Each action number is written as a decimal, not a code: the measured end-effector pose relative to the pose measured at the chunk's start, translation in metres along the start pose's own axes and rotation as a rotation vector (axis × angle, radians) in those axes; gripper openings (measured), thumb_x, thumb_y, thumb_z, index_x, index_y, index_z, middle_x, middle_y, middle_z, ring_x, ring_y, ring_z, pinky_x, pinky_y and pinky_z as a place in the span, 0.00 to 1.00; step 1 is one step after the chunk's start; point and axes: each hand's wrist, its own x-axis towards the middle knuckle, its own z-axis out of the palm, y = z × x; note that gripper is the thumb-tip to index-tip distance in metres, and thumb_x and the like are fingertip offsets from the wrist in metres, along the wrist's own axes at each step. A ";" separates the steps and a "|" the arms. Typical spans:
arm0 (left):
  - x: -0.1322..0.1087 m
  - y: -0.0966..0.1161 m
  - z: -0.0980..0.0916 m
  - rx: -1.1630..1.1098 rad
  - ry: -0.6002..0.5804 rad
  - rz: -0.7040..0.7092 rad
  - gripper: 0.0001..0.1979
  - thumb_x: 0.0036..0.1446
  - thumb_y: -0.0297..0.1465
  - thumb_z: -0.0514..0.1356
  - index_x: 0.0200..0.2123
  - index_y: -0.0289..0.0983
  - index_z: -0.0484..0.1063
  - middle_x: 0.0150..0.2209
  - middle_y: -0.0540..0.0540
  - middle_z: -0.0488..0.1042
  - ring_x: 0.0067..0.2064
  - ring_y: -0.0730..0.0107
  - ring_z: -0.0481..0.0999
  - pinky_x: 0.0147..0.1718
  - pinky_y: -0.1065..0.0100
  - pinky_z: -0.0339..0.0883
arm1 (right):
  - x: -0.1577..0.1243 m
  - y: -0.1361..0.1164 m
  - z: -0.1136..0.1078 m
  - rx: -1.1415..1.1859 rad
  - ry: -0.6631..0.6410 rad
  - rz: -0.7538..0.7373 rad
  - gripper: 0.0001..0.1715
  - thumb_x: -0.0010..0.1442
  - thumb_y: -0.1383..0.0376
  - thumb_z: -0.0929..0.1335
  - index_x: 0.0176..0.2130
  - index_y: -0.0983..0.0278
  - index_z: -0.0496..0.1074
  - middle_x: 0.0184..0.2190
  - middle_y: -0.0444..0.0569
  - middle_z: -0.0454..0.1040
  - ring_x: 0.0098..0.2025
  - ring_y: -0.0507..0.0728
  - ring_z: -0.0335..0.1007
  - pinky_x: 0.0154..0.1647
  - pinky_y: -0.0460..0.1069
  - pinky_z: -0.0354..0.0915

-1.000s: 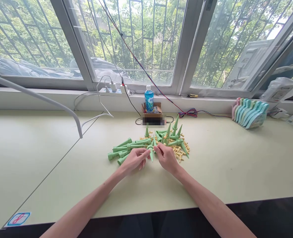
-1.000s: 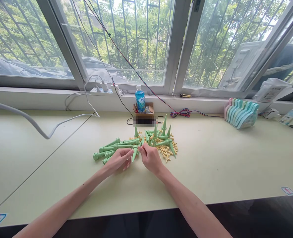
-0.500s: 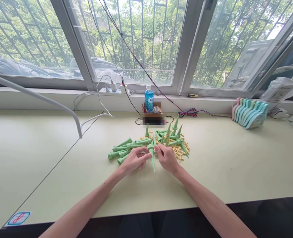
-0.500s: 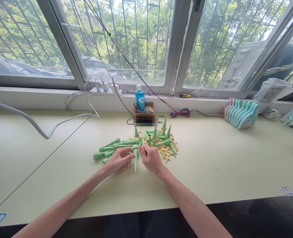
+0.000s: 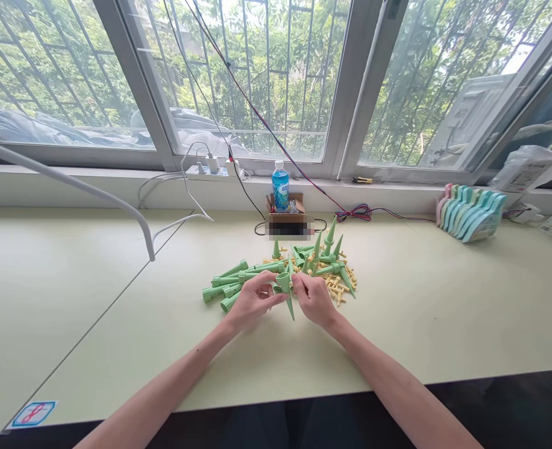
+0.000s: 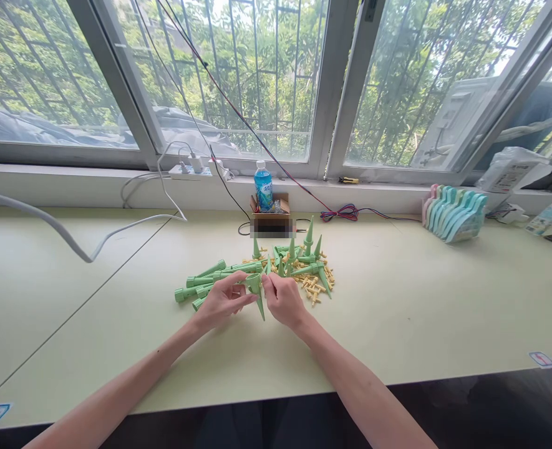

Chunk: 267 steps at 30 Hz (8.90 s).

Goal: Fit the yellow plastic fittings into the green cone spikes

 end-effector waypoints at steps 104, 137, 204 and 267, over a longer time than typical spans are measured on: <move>0.003 -0.006 -0.003 -0.172 -0.154 -0.188 0.19 0.60 0.44 0.64 0.27 0.36 0.65 0.18 0.53 0.70 0.18 0.74 0.69 0.18 0.73 0.63 | 0.001 0.008 0.002 0.075 -0.034 0.013 0.22 0.72 0.54 0.59 0.29 0.62 0.64 0.21 0.40 0.62 0.22 0.50 0.54 0.26 0.45 0.52; 0.003 0.004 0.002 -0.162 -0.056 -0.130 0.28 0.63 0.53 0.55 0.29 0.33 0.72 0.23 0.49 0.69 0.19 0.77 0.65 0.17 0.73 0.60 | 0.003 -0.001 -0.003 0.075 0.127 -0.005 0.25 0.73 0.53 0.56 0.27 0.61 0.60 0.20 0.40 0.58 0.22 0.50 0.51 0.25 0.46 0.52; 0.002 -0.003 -0.006 -0.126 -0.203 -0.195 0.22 0.62 0.46 0.61 0.24 0.34 0.71 0.19 0.49 0.70 0.18 0.76 0.66 0.20 0.73 0.60 | -0.001 0.007 0.001 0.042 -0.028 -0.042 0.22 0.72 0.56 0.59 0.27 0.62 0.61 0.20 0.41 0.62 0.21 0.50 0.54 0.25 0.45 0.51; 0.001 0.003 0.002 -0.393 -0.298 -0.412 0.39 0.59 0.61 0.51 0.27 0.30 0.78 0.27 0.40 0.75 0.22 0.73 0.68 0.19 0.72 0.62 | -0.002 -0.001 -0.001 0.060 0.003 -0.177 0.20 0.73 0.59 0.58 0.31 0.62 0.67 0.27 0.46 0.71 0.27 0.52 0.64 0.31 0.46 0.61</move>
